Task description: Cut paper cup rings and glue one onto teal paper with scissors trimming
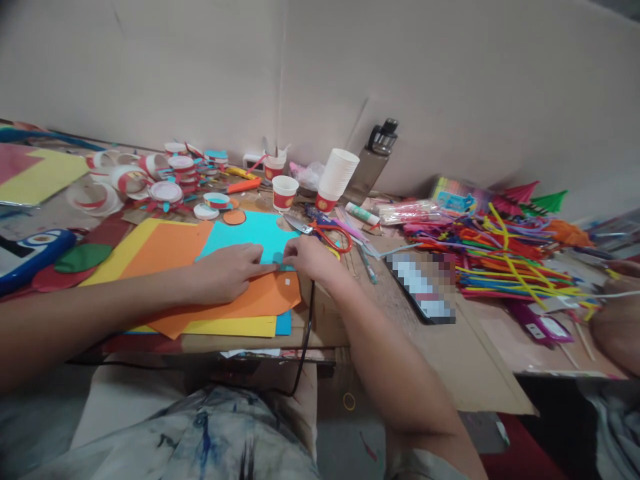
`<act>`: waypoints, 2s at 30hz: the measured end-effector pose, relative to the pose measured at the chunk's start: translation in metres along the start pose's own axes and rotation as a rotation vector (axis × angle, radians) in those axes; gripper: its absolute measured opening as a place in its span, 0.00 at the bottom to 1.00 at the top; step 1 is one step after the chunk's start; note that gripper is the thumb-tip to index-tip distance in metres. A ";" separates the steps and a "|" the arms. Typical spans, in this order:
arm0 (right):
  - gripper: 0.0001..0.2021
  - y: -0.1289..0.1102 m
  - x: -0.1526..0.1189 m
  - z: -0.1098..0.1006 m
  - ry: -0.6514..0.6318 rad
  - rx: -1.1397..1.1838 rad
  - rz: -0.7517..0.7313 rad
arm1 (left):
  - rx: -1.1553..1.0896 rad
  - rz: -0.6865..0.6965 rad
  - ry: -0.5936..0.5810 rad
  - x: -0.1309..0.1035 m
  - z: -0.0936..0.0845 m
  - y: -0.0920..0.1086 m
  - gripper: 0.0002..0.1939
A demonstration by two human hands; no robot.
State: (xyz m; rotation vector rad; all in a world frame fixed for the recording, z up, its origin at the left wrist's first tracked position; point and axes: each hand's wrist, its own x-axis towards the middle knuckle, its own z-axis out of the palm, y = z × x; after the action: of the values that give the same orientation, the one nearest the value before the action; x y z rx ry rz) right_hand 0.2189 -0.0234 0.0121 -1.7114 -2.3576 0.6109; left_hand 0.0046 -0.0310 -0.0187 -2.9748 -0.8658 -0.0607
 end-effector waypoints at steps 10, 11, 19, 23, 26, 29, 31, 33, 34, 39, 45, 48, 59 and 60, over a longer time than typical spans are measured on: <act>0.02 -0.002 0.005 0.003 -0.083 -0.146 0.057 | 0.000 0.002 -0.051 0.002 -0.001 0.001 0.28; 0.02 -0.002 0.005 0.003 -0.092 -0.153 0.053 | -0.007 -0.002 -0.052 0.002 -0.002 0.001 0.28; 0.03 -0.005 -0.004 0.002 -0.067 -0.191 0.027 | -0.027 -0.020 -0.018 0.001 -0.001 0.004 0.27; 0.04 -0.007 -0.009 0.005 -0.007 -0.235 0.037 | -0.042 -0.024 -0.027 0.001 -0.002 0.003 0.27; 0.05 -0.009 -0.013 0.012 0.024 -0.259 0.034 | -0.053 -0.004 -0.026 0.000 -0.002 0.001 0.28; 0.06 -0.012 -0.018 0.019 0.071 -0.280 0.021 | -0.067 -0.001 -0.016 0.001 0.000 -0.001 0.30; 0.07 -0.015 -0.023 0.022 0.093 -0.296 0.019 | -0.069 -0.005 -0.009 0.001 0.002 -0.001 0.29; 0.09 -0.016 -0.027 0.024 0.095 -0.310 0.011 | -0.060 -0.011 0.003 0.002 0.003 0.000 0.29; 0.10 -0.017 -0.029 0.025 0.091 -0.316 0.003 | -0.052 -0.015 0.010 0.002 0.004 0.000 0.28; 0.09 -0.015 -0.043 0.032 0.060 -0.357 -0.047 | -0.025 -0.005 0.003 -0.002 0.005 -0.002 0.28; 0.11 -0.009 -0.056 0.043 0.064 -0.423 -0.098 | -0.060 -0.002 0.001 -0.010 0.006 -0.008 0.25; 0.09 -0.008 -0.059 0.045 0.065 -0.437 -0.084 | -0.066 0.006 0.013 -0.012 0.007 -0.009 0.25; 0.15 -0.052 -0.047 0.052 0.114 -0.517 -0.111 | -0.024 0.030 0.074 -0.011 0.006 -0.004 0.15; 0.14 -0.054 -0.046 0.056 0.111 -0.538 -0.116 | -0.030 0.021 0.077 -0.012 0.005 -0.002 0.15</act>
State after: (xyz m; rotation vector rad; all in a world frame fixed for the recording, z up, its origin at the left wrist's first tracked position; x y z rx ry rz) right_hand 0.1666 -0.0933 -0.0109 -1.7117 -2.6728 -0.1555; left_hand -0.0062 -0.0349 -0.0245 -2.9861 -0.8317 -0.1878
